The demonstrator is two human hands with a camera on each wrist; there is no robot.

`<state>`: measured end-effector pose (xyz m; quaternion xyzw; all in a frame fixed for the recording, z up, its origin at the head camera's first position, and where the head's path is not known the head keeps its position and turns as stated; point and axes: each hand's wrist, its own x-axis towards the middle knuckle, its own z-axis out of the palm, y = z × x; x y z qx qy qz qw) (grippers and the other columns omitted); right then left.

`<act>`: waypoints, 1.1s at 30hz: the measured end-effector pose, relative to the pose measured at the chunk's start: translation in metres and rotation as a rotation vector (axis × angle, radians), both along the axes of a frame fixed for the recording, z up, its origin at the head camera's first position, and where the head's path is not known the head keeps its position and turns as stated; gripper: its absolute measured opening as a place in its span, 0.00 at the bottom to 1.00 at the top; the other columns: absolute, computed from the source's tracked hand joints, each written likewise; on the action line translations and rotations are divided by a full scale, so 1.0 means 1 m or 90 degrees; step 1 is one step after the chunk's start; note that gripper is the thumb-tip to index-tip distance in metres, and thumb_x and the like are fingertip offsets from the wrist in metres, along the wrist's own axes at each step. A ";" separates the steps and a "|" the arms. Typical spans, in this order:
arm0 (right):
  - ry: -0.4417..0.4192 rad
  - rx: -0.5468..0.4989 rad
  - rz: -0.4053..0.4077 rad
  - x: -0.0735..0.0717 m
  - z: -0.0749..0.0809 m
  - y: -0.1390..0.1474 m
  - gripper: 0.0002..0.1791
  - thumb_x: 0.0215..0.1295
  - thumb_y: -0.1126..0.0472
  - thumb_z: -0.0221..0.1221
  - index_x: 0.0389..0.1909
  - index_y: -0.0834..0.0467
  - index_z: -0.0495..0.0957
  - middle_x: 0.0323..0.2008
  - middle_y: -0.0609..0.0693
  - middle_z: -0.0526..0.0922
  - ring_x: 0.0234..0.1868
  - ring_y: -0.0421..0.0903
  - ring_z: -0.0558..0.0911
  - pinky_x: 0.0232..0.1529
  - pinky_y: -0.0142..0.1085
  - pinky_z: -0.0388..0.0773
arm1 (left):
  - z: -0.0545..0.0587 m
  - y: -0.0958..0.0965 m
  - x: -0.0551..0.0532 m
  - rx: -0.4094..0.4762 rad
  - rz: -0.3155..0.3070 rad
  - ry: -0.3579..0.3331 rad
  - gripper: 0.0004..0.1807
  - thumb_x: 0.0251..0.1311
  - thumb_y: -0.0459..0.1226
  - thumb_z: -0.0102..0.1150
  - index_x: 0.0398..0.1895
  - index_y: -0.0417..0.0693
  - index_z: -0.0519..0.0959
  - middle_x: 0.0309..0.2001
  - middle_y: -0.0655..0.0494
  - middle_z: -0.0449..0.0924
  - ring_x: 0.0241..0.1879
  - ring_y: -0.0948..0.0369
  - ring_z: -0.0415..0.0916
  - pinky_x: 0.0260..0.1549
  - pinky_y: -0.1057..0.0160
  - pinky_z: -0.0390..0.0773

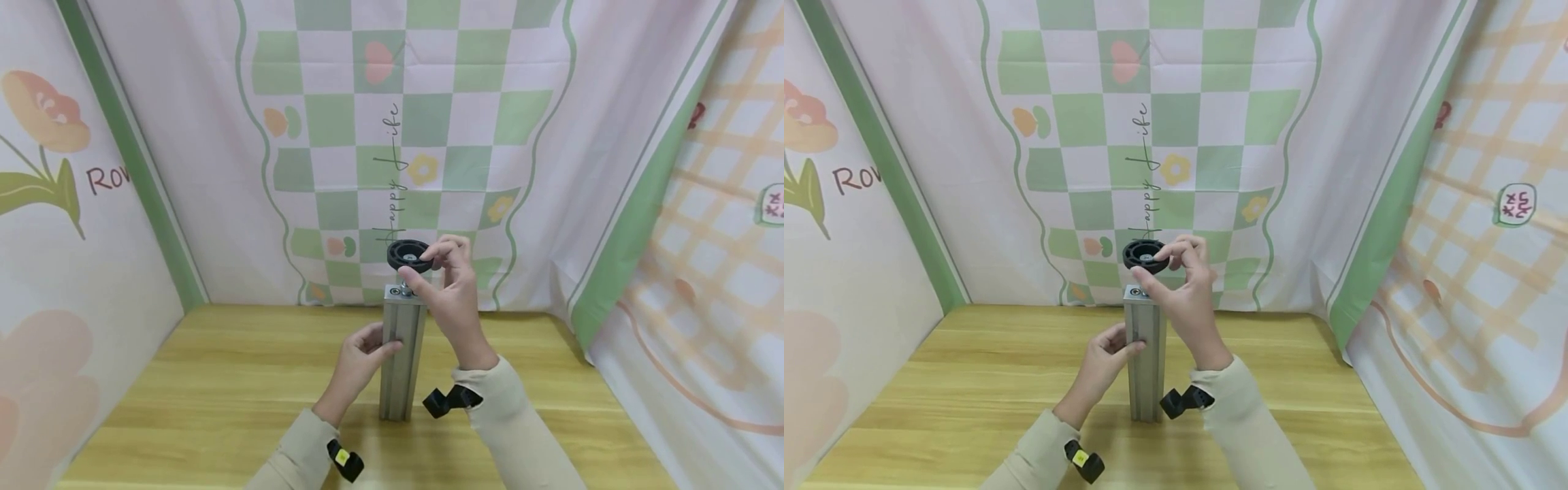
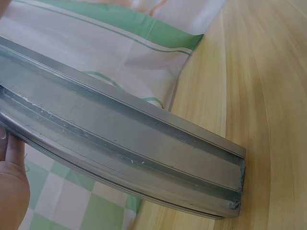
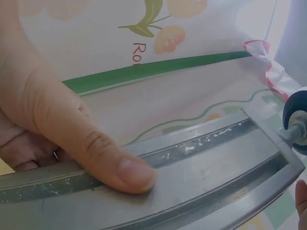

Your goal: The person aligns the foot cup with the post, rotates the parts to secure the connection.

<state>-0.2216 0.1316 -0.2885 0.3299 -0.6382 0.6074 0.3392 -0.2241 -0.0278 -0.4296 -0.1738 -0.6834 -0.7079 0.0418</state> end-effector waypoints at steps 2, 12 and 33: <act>0.003 0.009 -0.018 0.009 0.007 -0.004 0.15 0.55 0.75 0.69 0.37 0.70 0.72 0.43 0.46 0.61 0.40 0.53 0.60 0.43 0.34 0.59 | 0.000 0.000 0.000 -0.001 0.000 -0.001 0.23 0.59 0.43 0.73 0.56 0.45 0.82 0.47 0.51 0.84 0.48 0.56 0.81 0.48 0.63 0.81; 0.067 0.075 -0.109 0.008 0.003 -0.006 0.41 0.56 0.40 0.72 0.54 0.68 0.69 0.59 0.56 0.63 0.61 0.52 0.62 0.60 0.44 0.61 | -0.002 0.000 -0.002 0.004 -0.004 0.010 0.22 0.58 0.43 0.73 0.54 0.45 0.82 0.46 0.51 0.85 0.47 0.56 0.81 0.48 0.62 0.82; -0.170 -0.017 0.349 -0.015 -0.003 0.012 0.27 0.78 0.57 0.32 0.71 0.61 0.64 0.70 0.69 0.63 0.70 0.57 0.66 0.72 0.55 0.49 | -0.001 0.000 -0.002 0.009 -0.001 0.006 0.23 0.57 0.43 0.74 0.54 0.43 0.82 0.44 0.51 0.85 0.45 0.56 0.81 0.46 0.63 0.82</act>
